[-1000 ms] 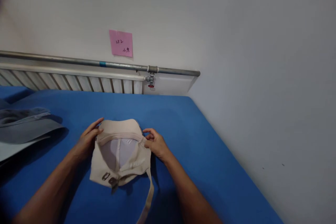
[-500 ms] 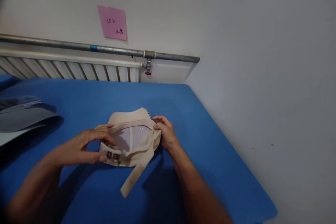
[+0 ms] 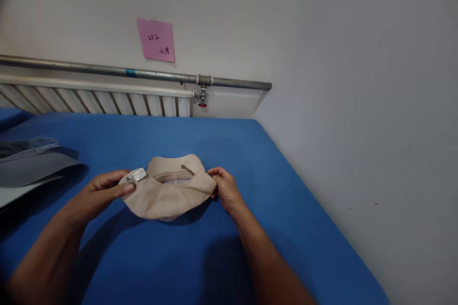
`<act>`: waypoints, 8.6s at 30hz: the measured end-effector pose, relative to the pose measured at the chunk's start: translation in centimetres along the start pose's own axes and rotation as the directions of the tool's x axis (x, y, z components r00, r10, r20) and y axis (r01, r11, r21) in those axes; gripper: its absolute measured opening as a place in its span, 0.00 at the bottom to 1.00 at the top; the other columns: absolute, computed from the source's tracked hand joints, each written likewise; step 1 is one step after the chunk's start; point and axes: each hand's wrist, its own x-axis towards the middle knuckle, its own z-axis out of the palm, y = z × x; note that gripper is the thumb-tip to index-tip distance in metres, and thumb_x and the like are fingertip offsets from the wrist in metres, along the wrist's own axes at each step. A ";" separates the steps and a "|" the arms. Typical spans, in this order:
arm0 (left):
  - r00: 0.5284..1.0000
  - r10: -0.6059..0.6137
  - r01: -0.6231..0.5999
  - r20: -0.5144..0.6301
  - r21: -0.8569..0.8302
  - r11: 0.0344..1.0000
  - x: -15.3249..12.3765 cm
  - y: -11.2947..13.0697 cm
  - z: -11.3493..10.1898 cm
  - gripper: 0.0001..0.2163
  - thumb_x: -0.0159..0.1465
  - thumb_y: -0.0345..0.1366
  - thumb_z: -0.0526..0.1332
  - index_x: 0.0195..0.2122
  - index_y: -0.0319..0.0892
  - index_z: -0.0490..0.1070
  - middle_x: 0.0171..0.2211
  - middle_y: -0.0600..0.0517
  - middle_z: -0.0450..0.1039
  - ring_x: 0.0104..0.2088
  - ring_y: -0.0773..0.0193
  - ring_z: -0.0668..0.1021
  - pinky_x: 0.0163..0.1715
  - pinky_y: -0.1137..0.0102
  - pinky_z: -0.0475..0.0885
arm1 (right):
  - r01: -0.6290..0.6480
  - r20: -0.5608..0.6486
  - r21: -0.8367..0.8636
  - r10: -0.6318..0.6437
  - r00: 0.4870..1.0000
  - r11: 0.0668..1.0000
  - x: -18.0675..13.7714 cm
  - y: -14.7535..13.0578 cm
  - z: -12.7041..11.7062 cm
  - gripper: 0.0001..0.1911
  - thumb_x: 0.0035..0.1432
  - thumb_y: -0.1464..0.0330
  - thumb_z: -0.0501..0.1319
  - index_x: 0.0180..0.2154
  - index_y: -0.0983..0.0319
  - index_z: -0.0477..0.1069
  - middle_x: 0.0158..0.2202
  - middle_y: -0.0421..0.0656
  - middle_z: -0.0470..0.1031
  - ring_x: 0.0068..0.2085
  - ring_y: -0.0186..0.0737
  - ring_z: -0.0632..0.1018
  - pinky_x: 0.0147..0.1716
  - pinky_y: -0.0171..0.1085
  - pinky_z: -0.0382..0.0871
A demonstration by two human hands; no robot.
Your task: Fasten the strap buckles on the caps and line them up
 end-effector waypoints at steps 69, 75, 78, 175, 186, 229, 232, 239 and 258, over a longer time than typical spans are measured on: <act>0.913 -0.326 0.357 0.244 -0.091 0.930 0.0 1.2 2.0 0.09 0.62 0.42 0.61 0.37 0.43 0.76 0.28 0.54 0.70 0.27 0.69 0.69 0.25 0.76 0.62 | -0.123 0.331 0.487 -0.053 0.942 0.864 -2.6 -6.1 1.4 0.13 0.48 0.68 0.69 0.37 0.59 0.72 0.24 0.35 0.66 0.21 0.26 0.63 0.15 0.24 0.59; 0.919 -0.279 0.338 0.280 -0.191 0.922 -0.1 1.5 1.7 0.10 0.58 0.40 0.66 0.38 0.41 0.77 0.30 0.54 0.73 0.26 0.71 0.71 0.26 0.78 0.64 | -0.096 0.400 0.428 -0.093 0.912 0.899 -3.8 -7.8 2.6 0.10 0.46 0.66 0.72 0.31 0.59 0.73 0.17 0.31 0.58 0.16 0.23 0.52 0.11 0.22 0.49; 0.927 -0.265 0.332 0.265 -0.249 0.910 -0.2 1.5 1.7 0.09 0.57 0.35 0.65 0.38 0.41 0.77 0.29 0.54 0.74 0.26 0.72 0.72 0.25 0.79 0.65 | -0.070 0.443 0.317 -0.082 0.893 0.946 -3.9 -8.4 3.4 0.09 0.46 0.67 0.72 0.30 0.60 0.74 0.15 0.30 0.58 0.16 0.22 0.53 0.12 0.22 0.51; 0.935 -0.336 0.356 0.118 -0.315 0.880 1.0 0.4 2.6 0.12 0.55 0.42 0.69 0.26 0.38 0.73 0.19 0.56 0.66 0.18 0.74 0.64 0.18 0.79 0.57 | -0.115 0.464 0.163 0.026 0.885 0.980 -3.8 -1.1 7.9 0.07 0.47 0.70 0.67 0.31 0.62 0.73 0.19 0.33 0.67 0.16 0.22 0.61 0.15 0.27 0.51; 0.918 -0.375 0.397 0.132 -0.241 0.886 0.8 0.8 2.9 0.13 0.52 0.42 0.71 0.26 0.38 0.73 0.19 0.56 0.66 0.18 0.74 0.65 0.19 0.78 0.58 | -0.038 0.462 0.141 -0.031 0.887 0.989 -4.5 -1.9 8.2 0.06 0.46 0.72 0.66 0.29 0.61 0.70 0.23 0.35 0.69 0.22 0.27 0.67 0.22 0.30 0.59; 0.929 -0.270 0.326 0.251 -0.216 0.920 0.6 0.9 3.3 0.14 0.57 0.42 0.68 0.25 0.36 0.70 0.20 0.57 0.63 0.21 0.75 0.61 0.21 0.78 0.55 | 0.175 0.556 0.015 -0.154 0.817 0.984 -5.2 -3.2 6.8 0.07 0.49 0.74 0.64 0.31 0.61 0.68 0.28 0.36 0.69 0.29 0.29 0.70 0.29 0.32 0.65; 0.933 -0.269 0.321 0.238 -0.215 0.923 0.5 1.0 3.4 0.15 0.57 0.44 0.67 0.24 0.37 0.69 0.20 0.57 0.62 0.21 0.74 0.61 0.21 0.78 0.55 | 0.188 0.563 0.015 -0.163 0.810 0.982 -5.3 -3.3 6.8 0.06 0.50 0.73 0.64 0.32 0.61 0.68 0.28 0.36 0.69 0.29 0.29 0.70 0.29 0.32 0.64; 0.924 -0.294 0.334 0.243 -0.140 0.932 0.6 1.2 3.4 0.16 0.56 0.45 0.67 0.24 0.37 0.67 0.19 0.58 0.59 0.20 0.74 0.59 0.20 0.77 0.53 | 0.299 0.540 -0.058 -0.222 0.812 0.952 -5.6 -3.4 6.9 0.06 0.50 0.76 0.62 0.31 0.61 0.68 0.27 0.35 0.68 0.29 0.29 0.69 0.30 0.32 0.63; 0.958 -0.259 0.273 0.124 -0.105 0.956 0.3 0.6 2.5 0.18 0.60 0.51 0.62 0.28 0.38 0.75 0.24 0.53 0.69 0.24 0.69 0.65 0.23 0.74 0.60 | 0.775 0.631 -0.376 -0.472 0.615 0.507 -6.4 -3.9 7.0 0.10 0.53 0.76 0.65 0.38 0.60 0.71 0.35 0.40 0.75 0.36 0.35 0.74 0.40 0.35 0.68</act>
